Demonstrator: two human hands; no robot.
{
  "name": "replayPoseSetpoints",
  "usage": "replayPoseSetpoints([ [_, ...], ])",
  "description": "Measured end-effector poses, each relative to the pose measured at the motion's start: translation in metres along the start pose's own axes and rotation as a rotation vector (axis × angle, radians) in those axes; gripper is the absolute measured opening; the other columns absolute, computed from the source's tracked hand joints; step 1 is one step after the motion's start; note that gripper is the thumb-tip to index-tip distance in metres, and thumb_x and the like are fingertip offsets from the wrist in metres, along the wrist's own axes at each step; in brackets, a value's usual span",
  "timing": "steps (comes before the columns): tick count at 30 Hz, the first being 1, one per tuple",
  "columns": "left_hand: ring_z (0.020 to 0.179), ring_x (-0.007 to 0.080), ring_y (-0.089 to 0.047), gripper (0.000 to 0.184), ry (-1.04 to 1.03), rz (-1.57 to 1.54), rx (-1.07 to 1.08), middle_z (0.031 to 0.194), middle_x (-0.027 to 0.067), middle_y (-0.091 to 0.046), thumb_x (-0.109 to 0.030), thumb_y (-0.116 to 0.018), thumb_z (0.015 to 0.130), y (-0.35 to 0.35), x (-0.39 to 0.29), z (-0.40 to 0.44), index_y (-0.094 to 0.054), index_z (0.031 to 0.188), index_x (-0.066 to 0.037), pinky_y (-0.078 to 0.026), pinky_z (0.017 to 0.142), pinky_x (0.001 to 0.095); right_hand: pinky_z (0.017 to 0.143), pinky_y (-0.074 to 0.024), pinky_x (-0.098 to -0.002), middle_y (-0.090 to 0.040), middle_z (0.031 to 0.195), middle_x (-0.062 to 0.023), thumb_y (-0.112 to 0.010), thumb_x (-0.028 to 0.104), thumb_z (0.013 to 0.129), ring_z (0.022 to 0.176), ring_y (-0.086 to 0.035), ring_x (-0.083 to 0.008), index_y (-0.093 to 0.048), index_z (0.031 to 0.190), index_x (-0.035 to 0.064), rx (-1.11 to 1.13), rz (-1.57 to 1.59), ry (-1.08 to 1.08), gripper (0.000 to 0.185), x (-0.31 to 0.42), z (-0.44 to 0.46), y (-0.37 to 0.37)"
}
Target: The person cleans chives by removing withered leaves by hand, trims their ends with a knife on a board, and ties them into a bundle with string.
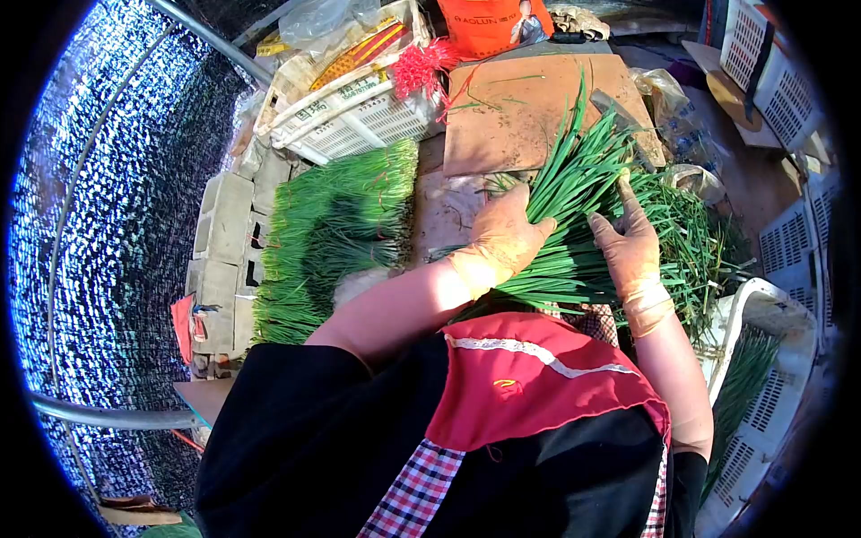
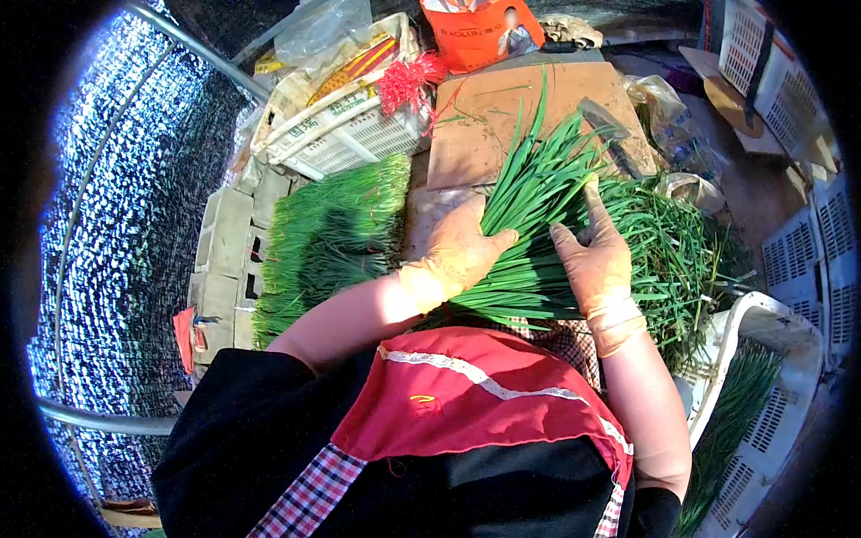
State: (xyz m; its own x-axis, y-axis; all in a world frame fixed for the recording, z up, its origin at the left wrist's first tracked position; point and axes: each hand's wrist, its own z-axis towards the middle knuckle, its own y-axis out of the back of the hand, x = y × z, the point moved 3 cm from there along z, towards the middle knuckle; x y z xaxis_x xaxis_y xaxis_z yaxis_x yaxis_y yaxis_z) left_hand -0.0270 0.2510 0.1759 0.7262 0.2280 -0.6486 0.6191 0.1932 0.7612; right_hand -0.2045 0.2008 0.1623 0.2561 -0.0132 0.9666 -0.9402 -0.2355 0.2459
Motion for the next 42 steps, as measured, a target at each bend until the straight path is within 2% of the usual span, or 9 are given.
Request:
replayPoseSetpoints([
  [16, 0.089, 0.0328, -0.062, 0.04, 0.068, -0.016, 0.036, 0.094, 0.0163, -0.065, -0.024, -0.069, 0.076, -0.002, 0.001, 0.003, -0.058, 0.11, -0.006, -0.048, 0.078, 0.0393, 0.052, -0.0431, -0.0237, -0.06, 0.069, 0.0015, -0.069, 0.007, 0.08, 0.054, -0.051, -0.0103, -0.066, 0.088, 0.0043, 0.352, 0.337, -0.239, 0.008, -0.016, 0.011, -0.027],
  [18, 0.089, 0.033, -0.062, 0.04, 0.054, -0.029, 0.033, 0.094, 0.0168, -0.065, -0.024, -0.069, 0.076, -0.001, 0.003, 0.004, -0.057, 0.109, -0.005, -0.048, 0.078, 0.0394, 0.063, -0.0479, -0.0294, -0.062, 0.075, -0.0012, -0.068, 0.003, 0.077, 0.065, -0.056, -0.0158, -0.066, 0.088, 0.0039, -0.038, -0.261, 0.715, 0.011, -0.015, 0.015, -0.003],
  [20, 0.088, 0.0332, -0.062, 0.04, 0.037, -0.025, 0.015, 0.093, 0.018, -0.065, -0.024, -0.07, 0.075, -0.001, 0.005, 0.004, -0.057, 0.107, -0.003, -0.047, 0.078, 0.0396, 0.072, -0.0482, -0.031, -0.066, 0.083, -0.0084, -0.067, 0.005, 0.079, 0.075, -0.06, -0.0183, -0.065, 0.092, 0.0026, -0.326, -0.489, 0.777, 0.013, -0.005, 0.022, 0.042],
  [23, 0.087, 0.0329, -0.062, 0.04, 0.032, -0.027, 0.023, 0.092, 0.0181, -0.065, -0.023, -0.07, 0.075, -0.001, 0.004, 0.004, -0.057, 0.107, -0.003, -0.047, 0.077, 0.0395, 0.072, -0.0471, -0.0294, -0.068, 0.089, -0.011, -0.071, 0.023, 0.082, 0.075, -0.061, -0.0197, -0.066, 0.089, 0.0009, -0.051, 0.168, -0.225, 0.024, -0.06, 0.046, 0.088],
  [26, 0.087, 0.0321, -0.063, 0.04, 0.013, -0.04, 0.029, 0.093, 0.0172, -0.065, -0.023, -0.07, 0.075, -0.002, 0.003, 0.006, -0.057, 0.108, -0.003, -0.048, 0.077, 0.0387, 0.073, -0.0482, -0.0354, -0.066, 0.085, -0.0138, -0.075, 0.028, 0.074, 0.077, -0.063, -0.0288, -0.067, 0.089, 0.001, -0.256, -0.812, 0.227, 0.032, -0.002, 0.019, 0.078],
  [30, 0.088, 0.0312, -0.063, 0.04, 0.045, -0.008, 0.041, 0.095, 0.0165, -0.065, -0.022, -0.069, 0.076, -0.003, 0.002, 0.003, -0.057, 0.109, -0.003, -0.048, 0.079, 0.038, 0.073, -0.0483, -0.039, -0.064, 0.085, -0.0122, -0.075, 0.022, 0.067, 0.079, -0.06, -0.032, -0.066, 0.099, 0.0075, -0.093, -0.729, 0.797, 0.036, 0.026, 0.008, 0.035],
  [34, 0.088, 0.029, -0.063, 0.04, 0.033, -0.067, 0.035, 0.096, 0.0159, -0.065, -0.022, -0.07, 0.076, 0.001, 0.001, -0.001, -0.057, 0.109, -0.003, -0.047, 0.079, 0.0372, 0.066, -0.0475, -0.0402, -0.063, 0.079, -0.0104, -0.069, 0.014, 0.071, 0.071, -0.06, -0.0306, -0.061, 0.084, 0.013, -0.186, -1.114, 0.886, 0.014, 0.009, -0.001, 0.005],
  [38, 0.087, 0.0264, -0.063, 0.036, -0.024, -0.143, 0.033, 0.095, 0.0141, -0.066, -0.017, -0.069, 0.076, 0.004, 0.006, -0.003, -0.059, 0.109, -0.004, -0.047, 0.079, 0.0361, 0.064, -0.0437, -0.0226, -0.06, 0.07, -0.0039, -0.068, 0.02, 0.086, 0.065, -0.049, -0.0076, -0.064, 0.084, 0.0021, -0.168, 0.179, 0.216, 0.018, -0.005, 0.017, 0.034],
  [42, 0.087, 0.0234, -0.063, 0.034, -0.025, -0.184, 0.068, 0.096, 0.0121, -0.067, -0.015, -0.068, 0.078, 0.003, 0.003, -0.004, -0.06, 0.108, -0.004, -0.047, 0.08, 0.0342, 0.089, -0.0464, -0.0352, -0.061, 0.11, -0.0151, -0.073, 0.012, 0.073, 0.102, -0.058, -0.03, -0.061, 0.112, 0.0036, -0.266, -0.627, 0.407, 0.042, 0.007, 0.069, 0.08],
])
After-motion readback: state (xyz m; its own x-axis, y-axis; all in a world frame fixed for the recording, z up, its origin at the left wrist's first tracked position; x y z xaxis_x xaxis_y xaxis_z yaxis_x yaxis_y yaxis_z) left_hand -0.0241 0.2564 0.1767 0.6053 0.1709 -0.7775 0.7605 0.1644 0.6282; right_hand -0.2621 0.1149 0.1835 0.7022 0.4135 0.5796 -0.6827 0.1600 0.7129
